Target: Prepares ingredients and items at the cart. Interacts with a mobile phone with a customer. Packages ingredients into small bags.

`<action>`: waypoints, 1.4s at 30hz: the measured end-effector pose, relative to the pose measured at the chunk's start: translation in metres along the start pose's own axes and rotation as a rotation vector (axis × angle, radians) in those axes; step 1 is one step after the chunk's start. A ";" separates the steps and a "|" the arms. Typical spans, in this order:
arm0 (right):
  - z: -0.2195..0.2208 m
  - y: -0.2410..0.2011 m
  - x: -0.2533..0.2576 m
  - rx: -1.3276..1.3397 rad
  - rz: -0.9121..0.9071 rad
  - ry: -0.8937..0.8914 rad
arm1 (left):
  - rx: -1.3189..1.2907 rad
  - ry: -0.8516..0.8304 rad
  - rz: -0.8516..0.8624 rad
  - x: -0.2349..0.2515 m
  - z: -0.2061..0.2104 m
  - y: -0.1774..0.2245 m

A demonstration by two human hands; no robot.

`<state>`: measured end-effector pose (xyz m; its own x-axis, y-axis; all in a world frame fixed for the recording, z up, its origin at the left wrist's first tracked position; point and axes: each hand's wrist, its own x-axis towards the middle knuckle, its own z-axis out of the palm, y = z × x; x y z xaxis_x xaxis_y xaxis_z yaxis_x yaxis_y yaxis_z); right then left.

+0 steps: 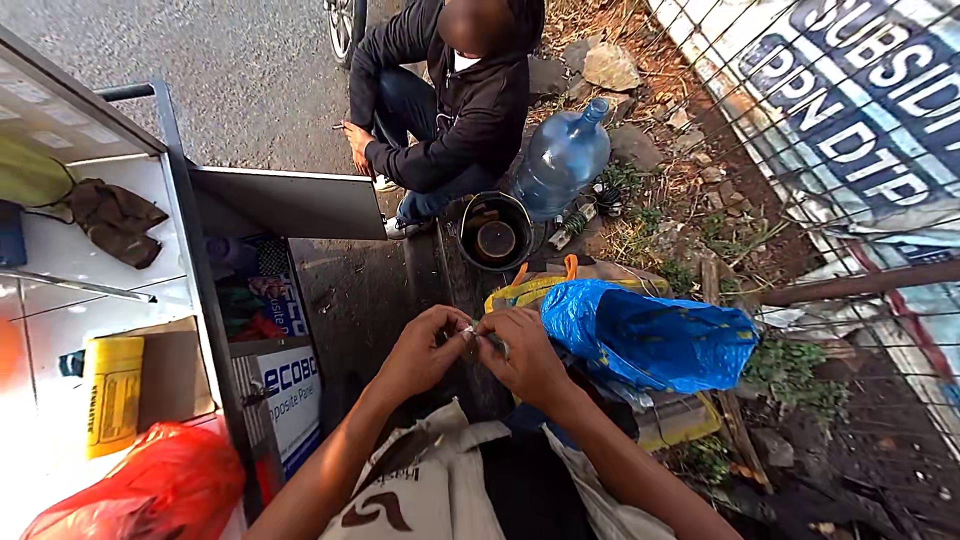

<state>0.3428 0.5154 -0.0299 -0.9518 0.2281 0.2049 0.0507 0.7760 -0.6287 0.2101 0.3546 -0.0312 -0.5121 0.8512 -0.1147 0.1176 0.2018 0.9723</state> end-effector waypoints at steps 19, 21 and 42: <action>-0.015 -0.019 -0.009 0.008 -0.003 0.084 | -0.224 0.124 0.069 -0.011 0.020 0.010; -0.020 -0.024 -0.009 0.003 0.028 0.015 | -0.195 0.135 0.088 -0.014 0.022 0.009; -0.016 -0.013 -0.011 0.103 -0.112 0.028 | -0.113 0.010 0.063 -0.026 0.007 0.015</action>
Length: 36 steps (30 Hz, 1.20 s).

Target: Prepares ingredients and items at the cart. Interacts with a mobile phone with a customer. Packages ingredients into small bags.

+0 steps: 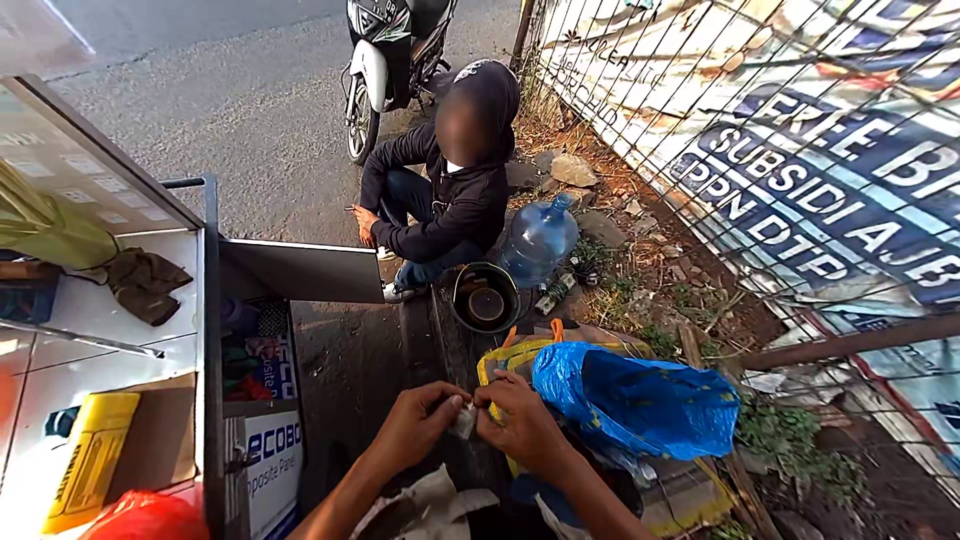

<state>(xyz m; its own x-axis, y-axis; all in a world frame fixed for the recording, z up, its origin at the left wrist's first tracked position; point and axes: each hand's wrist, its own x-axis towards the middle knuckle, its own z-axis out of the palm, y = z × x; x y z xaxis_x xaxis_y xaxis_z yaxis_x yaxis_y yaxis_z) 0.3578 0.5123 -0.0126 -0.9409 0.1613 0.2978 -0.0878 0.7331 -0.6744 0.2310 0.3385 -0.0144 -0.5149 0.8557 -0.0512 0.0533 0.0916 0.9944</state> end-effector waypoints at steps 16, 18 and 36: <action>-0.001 -0.019 0.004 0.079 -0.058 0.073 | 0.172 -0.172 0.355 0.006 -0.017 0.010; 0.001 -0.021 0.004 0.051 -0.080 0.076 | 0.203 -0.169 0.391 0.004 -0.016 0.011; -0.052 -0.046 0.032 0.370 -0.138 -0.278 | 0.188 -0.087 0.625 -0.009 -0.015 0.011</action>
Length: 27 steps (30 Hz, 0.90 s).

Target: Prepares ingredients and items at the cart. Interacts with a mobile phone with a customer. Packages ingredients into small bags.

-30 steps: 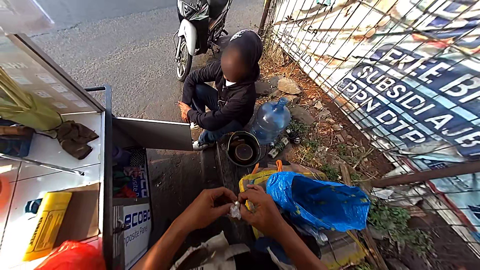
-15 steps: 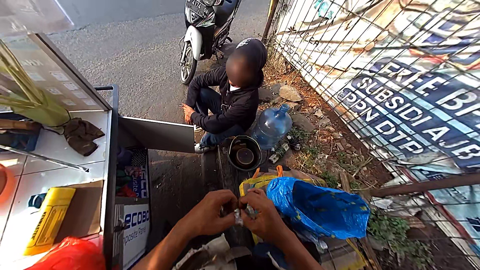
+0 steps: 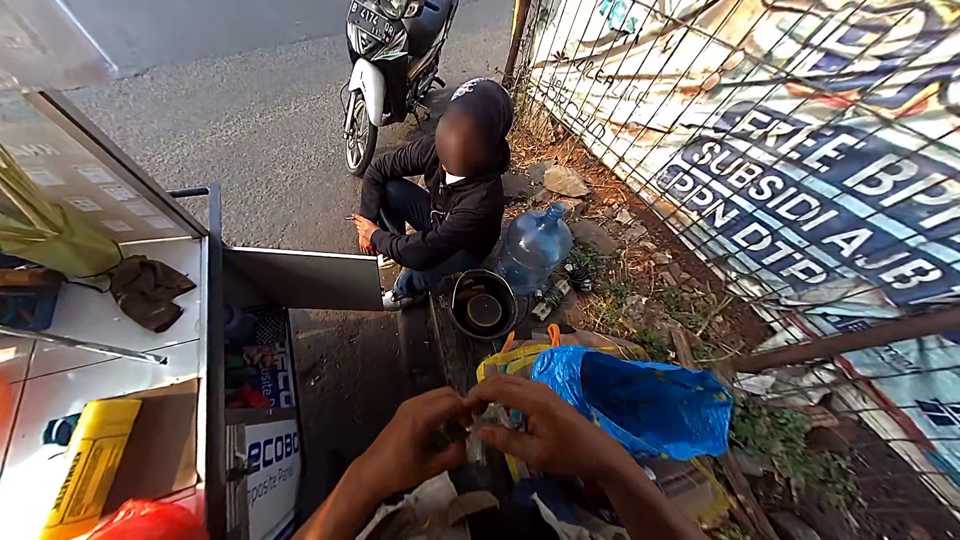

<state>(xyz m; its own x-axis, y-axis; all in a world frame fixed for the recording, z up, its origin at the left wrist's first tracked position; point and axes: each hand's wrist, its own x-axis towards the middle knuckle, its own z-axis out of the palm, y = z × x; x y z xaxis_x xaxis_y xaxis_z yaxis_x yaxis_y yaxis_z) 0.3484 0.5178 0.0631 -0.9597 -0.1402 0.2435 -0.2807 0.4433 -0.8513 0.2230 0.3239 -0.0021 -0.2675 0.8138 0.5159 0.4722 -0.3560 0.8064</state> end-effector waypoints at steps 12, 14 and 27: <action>0.035 0.015 -0.002 0.114 0.159 0.052 | 0.075 0.199 0.065 -0.020 -0.005 -0.008; 0.046 0.014 0.003 0.069 0.149 0.080 | 0.076 0.227 0.060 -0.025 -0.010 -0.008; 0.110 0.016 0.065 0.045 0.140 -0.226 | -0.212 0.142 -0.325 -0.107 -0.079 0.001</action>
<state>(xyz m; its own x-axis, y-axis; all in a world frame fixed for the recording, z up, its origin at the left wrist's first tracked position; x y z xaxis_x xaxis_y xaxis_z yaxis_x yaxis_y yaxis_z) 0.2826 0.4188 0.0143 -0.9610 -0.2761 0.0164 -0.1397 0.4333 -0.8903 0.1860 0.2003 -0.0334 -0.4940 0.8335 0.2474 0.1645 -0.1898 0.9679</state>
